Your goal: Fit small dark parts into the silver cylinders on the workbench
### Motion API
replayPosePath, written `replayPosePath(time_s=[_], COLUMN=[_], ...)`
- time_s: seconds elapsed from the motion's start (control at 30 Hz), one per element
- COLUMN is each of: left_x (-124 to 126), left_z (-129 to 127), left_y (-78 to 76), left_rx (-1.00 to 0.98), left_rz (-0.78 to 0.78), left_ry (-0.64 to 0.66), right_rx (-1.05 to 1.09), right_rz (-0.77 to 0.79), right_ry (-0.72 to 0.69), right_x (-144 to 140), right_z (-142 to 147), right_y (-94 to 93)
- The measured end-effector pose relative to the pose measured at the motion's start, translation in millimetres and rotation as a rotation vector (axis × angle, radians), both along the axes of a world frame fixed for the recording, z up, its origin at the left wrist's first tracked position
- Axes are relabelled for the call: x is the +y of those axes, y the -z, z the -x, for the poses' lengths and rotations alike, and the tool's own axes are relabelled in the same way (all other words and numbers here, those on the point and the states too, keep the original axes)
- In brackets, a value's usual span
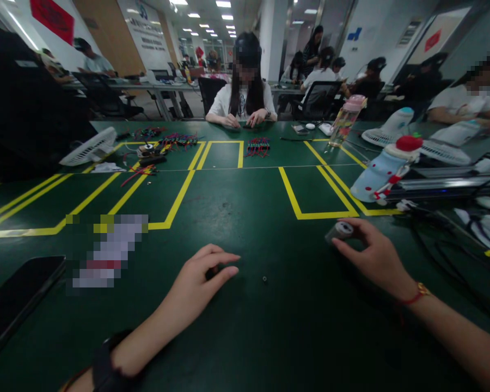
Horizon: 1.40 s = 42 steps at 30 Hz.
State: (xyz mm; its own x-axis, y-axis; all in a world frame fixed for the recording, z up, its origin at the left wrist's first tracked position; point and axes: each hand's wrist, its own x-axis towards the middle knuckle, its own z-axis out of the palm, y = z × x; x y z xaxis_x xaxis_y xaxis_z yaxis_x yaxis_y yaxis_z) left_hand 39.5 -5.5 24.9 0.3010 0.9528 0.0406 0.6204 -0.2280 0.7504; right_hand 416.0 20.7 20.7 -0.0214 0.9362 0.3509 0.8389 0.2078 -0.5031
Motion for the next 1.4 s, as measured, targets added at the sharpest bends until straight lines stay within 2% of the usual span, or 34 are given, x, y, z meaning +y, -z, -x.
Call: replayPosePath(time_s=[0.1,0.17,0.23,0.27,0.33,0.4,0.47,0.53,0.6,0.67,0.7,0.77,0.87,0.93,0.97,1.0,1.07,1.17,1.4], left_x=[1,2,3,4,4,4,5,5,5,5,4,4,3,2,2,2,1,0,-1], left_z=[35,53,64,67,69,68,66,65,63,62,62,62,62,61,61,60,59,58,58], left_y=[-1.8,-0.4,2.3,3.9,7.1,9.7,11.3,12.1,12.5,13.2,13.8,15.0,16.5,17.0,17.2,17.3,17.4,17.2,14.2], left_rx=[-0.001,-0.014,-0.032,-0.041,-0.058,-0.045,0.013,0.09,0.14,0.157,0.158,0.16,0.16,0.156,0.155,0.154,0.154,0.149,0.133], left_rz=[0.042,0.086,0.144,0.166,0.182,0.175,0.154,0.105,0.055,0.03,0.027,0.028,0.033,0.032,0.028,0.021,0.004,-0.006,0.018], left_ry=[-0.16,-0.261,-0.352,-0.386,-0.417,-0.419,-0.406,-0.378,-0.343,-0.32,-0.313,-0.296,-0.268,-0.25,-0.242,-0.237,-0.236,-0.246,-0.238], right_rx=[-0.103,-0.124,-0.163,-0.211,-0.319,-0.364,-0.293,-0.201,-0.139,-0.107,-0.102,-0.125,-0.244,-0.267,-0.297,-0.331,-0.358,-0.305,-0.198], right_rz=[0.007,0.023,-0.009,-0.064,-0.208,-0.265,-0.087,0.084,0.156,0.163,0.149,0.068,-0.168,-0.227,-0.217,-0.144,-0.015,0.104,0.228], right_ry=[0.244,0.323,0.363,0.377,0.334,0.141,-0.201,-0.416,-0.498,-0.509,-0.495,-0.408,-0.124,0.038,0.136,0.259,0.414,0.504,0.566], right_x=[2,1,-2,-3,-7,-13,-20,-27,-31,-29,-27,-18,-2,5,6,7,6,4,5], right_z=[-65,-94,-103,-98,-71,-26,29,79,115,128,126,103,35,-17,-41,-61,-91,-106,-97], right_y=[8.6,12.3,12.1,10.6,6.4,2.8,2.5,5.4,8.3,6.9,3.8,-6.6,-25.3,-33.0,-34.5,-34.4,-31.1,-25.5,-28.8])
